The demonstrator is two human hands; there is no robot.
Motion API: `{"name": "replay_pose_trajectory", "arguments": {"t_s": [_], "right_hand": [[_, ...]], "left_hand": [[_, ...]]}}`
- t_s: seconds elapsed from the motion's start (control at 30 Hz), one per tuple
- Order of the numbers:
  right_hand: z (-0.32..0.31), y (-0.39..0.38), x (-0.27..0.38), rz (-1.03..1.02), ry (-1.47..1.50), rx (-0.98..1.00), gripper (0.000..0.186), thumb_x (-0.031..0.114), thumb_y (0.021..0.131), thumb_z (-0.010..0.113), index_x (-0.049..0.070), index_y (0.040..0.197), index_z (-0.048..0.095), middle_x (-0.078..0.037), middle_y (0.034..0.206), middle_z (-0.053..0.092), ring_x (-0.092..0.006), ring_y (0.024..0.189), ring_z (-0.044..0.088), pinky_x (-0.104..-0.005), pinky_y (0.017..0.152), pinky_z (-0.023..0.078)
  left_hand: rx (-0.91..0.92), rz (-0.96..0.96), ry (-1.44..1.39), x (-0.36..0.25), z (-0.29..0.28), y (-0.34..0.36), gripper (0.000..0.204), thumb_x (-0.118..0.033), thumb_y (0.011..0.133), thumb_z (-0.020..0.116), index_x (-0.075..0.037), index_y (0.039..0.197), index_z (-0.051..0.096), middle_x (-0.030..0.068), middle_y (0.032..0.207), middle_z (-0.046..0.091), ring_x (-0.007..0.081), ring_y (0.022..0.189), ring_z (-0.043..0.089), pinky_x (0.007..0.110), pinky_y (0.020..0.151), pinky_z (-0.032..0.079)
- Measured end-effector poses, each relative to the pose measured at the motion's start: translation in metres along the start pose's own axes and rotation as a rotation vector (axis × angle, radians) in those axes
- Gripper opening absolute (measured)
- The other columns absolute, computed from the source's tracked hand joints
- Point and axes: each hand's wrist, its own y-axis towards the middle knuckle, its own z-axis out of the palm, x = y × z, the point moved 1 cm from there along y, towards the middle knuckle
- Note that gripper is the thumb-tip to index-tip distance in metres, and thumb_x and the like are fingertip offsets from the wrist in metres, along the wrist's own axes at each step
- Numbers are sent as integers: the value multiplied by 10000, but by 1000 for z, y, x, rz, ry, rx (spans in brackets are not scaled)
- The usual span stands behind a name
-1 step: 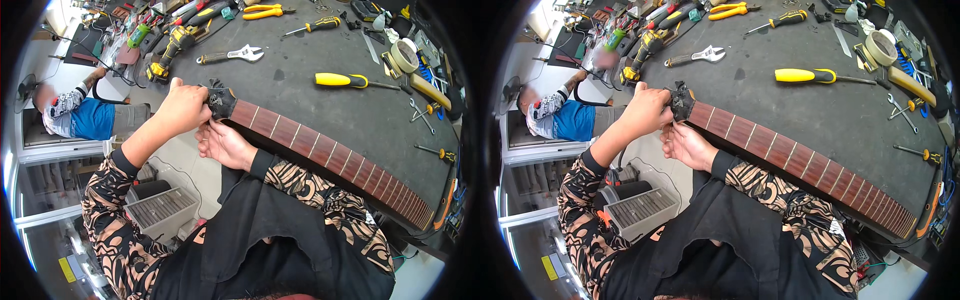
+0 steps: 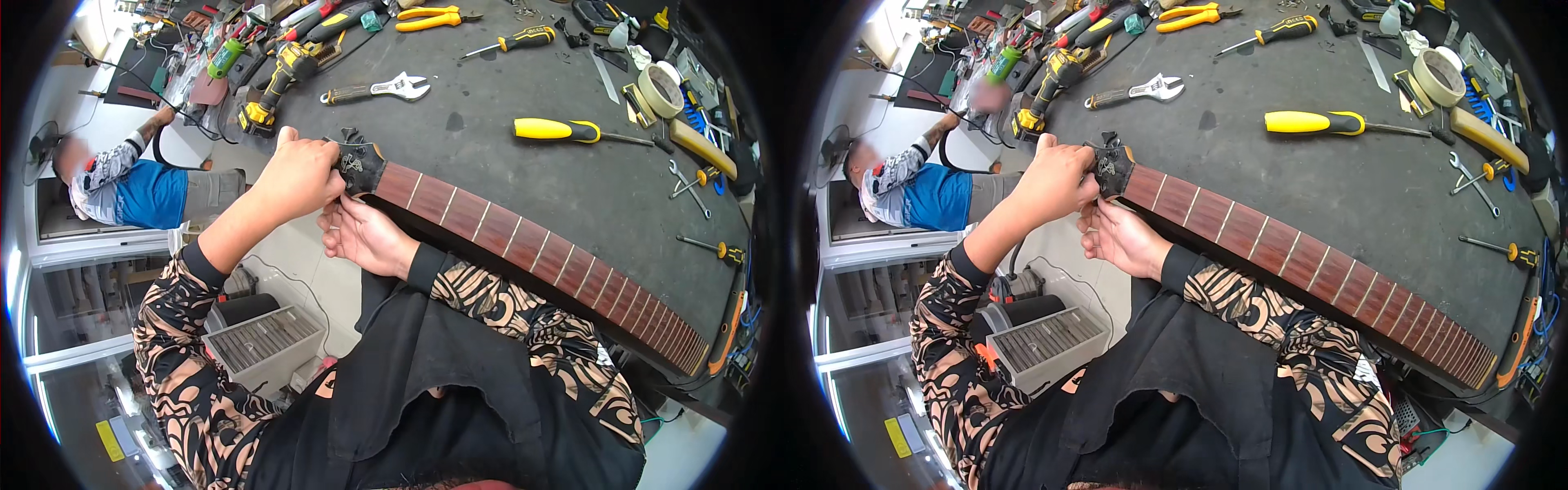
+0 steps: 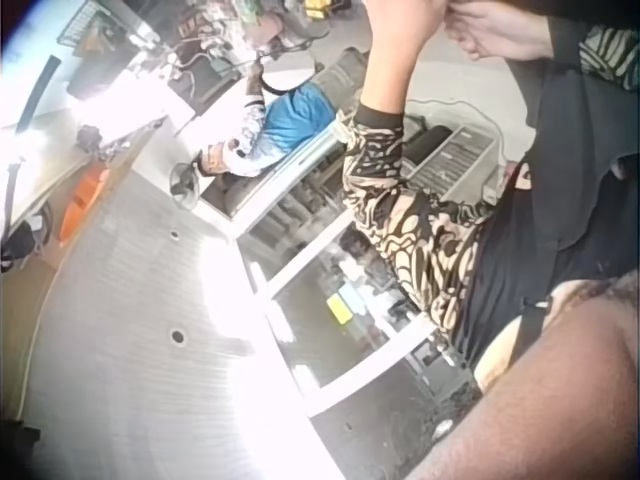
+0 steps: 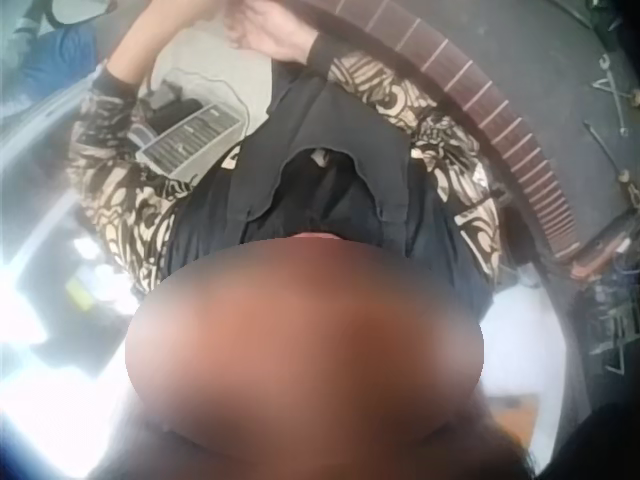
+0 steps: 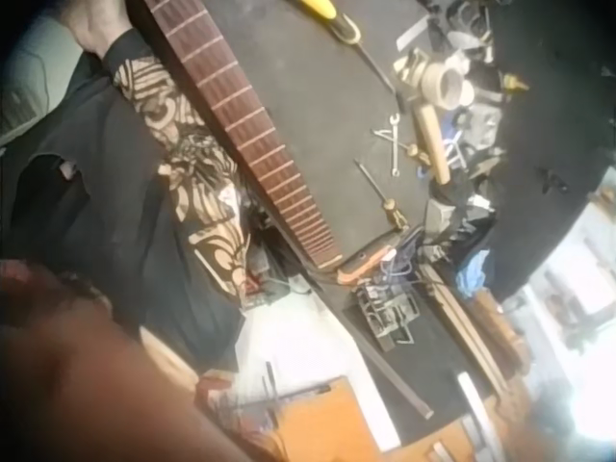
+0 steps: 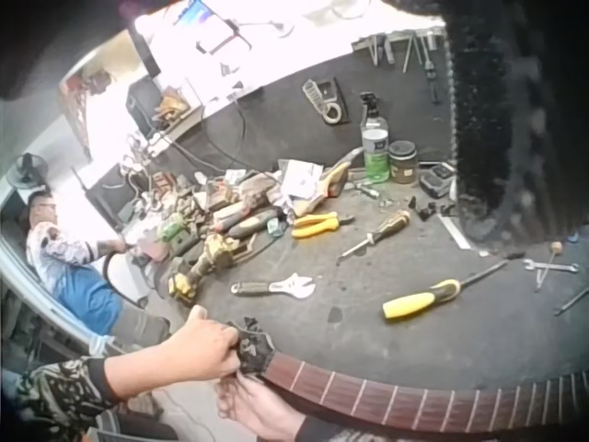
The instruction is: The person is repairing the headstock of a guitar. They use an adjustable wrench to tighten the tuning pegs and then use a small tool to adjust the components on the headstock.
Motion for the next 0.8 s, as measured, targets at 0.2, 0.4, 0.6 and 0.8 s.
{"name": "replay_pose_trajectory", "arguments": {"t_s": [0.2,0.4,0.6,0.8], "right_hand": [[-8,-1,7,-13,-40,-21,411,460,1233,322,136,1202,574,-15,1065,607,-176,897,594,-384,872,498],[-1,-6,6,-95,-210,-73,381,450,1232,356,131,1210,563,-7,1046,605,-146,881,603,-344,849,525],[1,-6,9,-61,-154,-88,391,444,1233,354,124,1179,573,-26,1046,624,-174,902,595,-376,868,511],[-5,-10,11,-83,-56,-58,294,365,1204,383,134,1125,547,-26,1022,601,-196,901,577,-385,887,485]], "left_hand": [[84,-213,-91,-8,-3,6,206,-225,854,660,-29,798,690,168,786,741,382,785,713,468,934,420],[141,-326,-46,-17,-3,13,362,-303,935,592,-24,753,734,203,746,737,398,732,714,468,951,428],[26,-97,42,-8,-2,7,215,-229,938,669,-50,833,724,139,801,732,343,794,721,478,963,449],[-149,380,96,14,-6,-4,212,-124,817,797,-76,958,646,79,946,640,281,976,686,489,1054,457]]}}
